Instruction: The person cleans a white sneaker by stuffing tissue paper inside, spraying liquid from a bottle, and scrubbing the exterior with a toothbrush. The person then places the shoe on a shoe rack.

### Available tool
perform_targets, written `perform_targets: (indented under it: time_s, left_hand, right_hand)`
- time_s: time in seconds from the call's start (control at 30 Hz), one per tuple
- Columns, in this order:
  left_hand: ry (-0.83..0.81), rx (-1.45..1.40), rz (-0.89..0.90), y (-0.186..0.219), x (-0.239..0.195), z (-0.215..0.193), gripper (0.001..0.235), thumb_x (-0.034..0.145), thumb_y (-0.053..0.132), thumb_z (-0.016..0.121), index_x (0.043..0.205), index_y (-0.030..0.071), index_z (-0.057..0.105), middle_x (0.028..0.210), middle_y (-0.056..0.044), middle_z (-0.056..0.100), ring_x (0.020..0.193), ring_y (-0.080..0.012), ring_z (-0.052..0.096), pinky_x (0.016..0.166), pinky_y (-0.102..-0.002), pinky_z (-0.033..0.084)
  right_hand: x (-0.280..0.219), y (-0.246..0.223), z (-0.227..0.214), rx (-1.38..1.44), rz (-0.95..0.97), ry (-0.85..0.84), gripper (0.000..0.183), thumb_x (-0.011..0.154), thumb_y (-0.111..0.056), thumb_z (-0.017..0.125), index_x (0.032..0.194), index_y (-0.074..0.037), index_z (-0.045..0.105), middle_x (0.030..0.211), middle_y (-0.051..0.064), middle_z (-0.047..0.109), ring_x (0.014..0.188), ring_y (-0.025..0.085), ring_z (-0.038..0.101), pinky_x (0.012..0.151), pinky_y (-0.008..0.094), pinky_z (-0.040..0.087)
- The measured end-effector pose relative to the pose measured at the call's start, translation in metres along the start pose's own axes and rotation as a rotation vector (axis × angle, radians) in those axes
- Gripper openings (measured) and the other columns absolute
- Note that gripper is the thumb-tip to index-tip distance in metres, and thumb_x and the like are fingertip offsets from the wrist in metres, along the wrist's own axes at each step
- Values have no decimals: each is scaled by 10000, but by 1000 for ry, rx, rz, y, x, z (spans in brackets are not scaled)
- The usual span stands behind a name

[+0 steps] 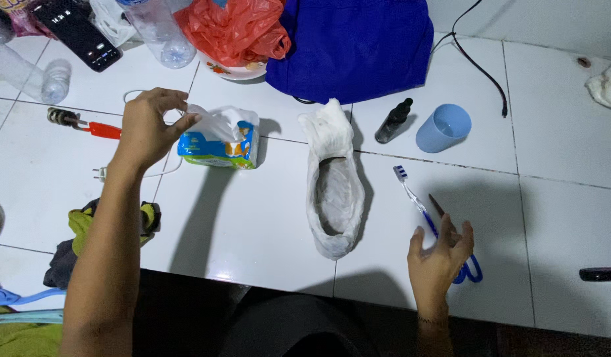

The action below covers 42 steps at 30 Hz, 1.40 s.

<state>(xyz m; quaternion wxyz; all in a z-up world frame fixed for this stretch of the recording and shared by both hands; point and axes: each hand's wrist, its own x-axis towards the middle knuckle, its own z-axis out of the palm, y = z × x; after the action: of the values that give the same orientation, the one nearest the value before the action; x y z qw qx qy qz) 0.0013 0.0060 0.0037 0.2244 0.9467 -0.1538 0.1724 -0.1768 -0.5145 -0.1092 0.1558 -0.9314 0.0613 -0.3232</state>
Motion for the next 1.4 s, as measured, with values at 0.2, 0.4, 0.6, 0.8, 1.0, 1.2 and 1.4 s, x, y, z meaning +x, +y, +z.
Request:
perform_targets:
  time_s: [0.2,0.4,0.6,0.8,1.0,1.2,1.4]
  left_hand:
    - [-335,-123,-374,28,1,-34,496,755,292,852,1181,75,721,1147,-79,729,1115,-237,651,939,-369,472]
    - [-132,-490,-529,-15,48,5,431,1040,505,497,1105,99,624,1026,-51,665,941,-148,597,741,-312,433]
    - [-778,-205,-870,-39,92,48,720,883,494,587,1499,143,458,1463,-128,503,1283,-311,508,985,-436,472]
    - [-383,-519,-610,-61,104,48,278,810,104,834,1050,56,702,856,-56,719,731,-112,627,669,-250,509]
    - [-110,-326,-125,-16,114,-13,110,934,30,793,1027,53,738,890,-53,708,784,-118,627,670,-268,464]
    - [-38,-176,184,57,110,-59,117,1010,77,781,1105,22,738,920,-76,663,780,-164,599,706,-305,476]
    - [-114,-442,209,143,98,-97,54,1076,37,737,1112,13,705,956,-19,656,841,-81,574,708,-231,496]
  right_hand:
    - [13,-9,-5,104,-58,51,548,918,-83,751,1383,150,577,1450,279,349,1160,404,485,953,505,532]
    - [26,-25,0,199,-75,41,518,931,-72,698,1383,121,532,1437,345,374,1219,462,466,1008,506,454]
    - [33,-44,-12,253,-107,58,525,936,-38,715,1391,152,534,1458,252,336,1220,399,499,1049,495,505]
    - [21,-36,-16,300,-41,51,563,929,-7,703,1445,76,494,1460,271,352,1280,429,480,1092,488,448]
    - [32,-41,-18,255,-138,123,525,931,32,721,1407,132,525,1466,238,342,1163,381,500,992,489,507]
    - [76,-86,-25,325,-83,48,517,952,-81,646,1420,74,490,1445,314,419,1313,446,426,1022,497,452]
    - [180,-182,-5,1174,-72,-569,667,929,-278,664,1506,-91,386,1533,112,471,1338,243,499,983,335,501]
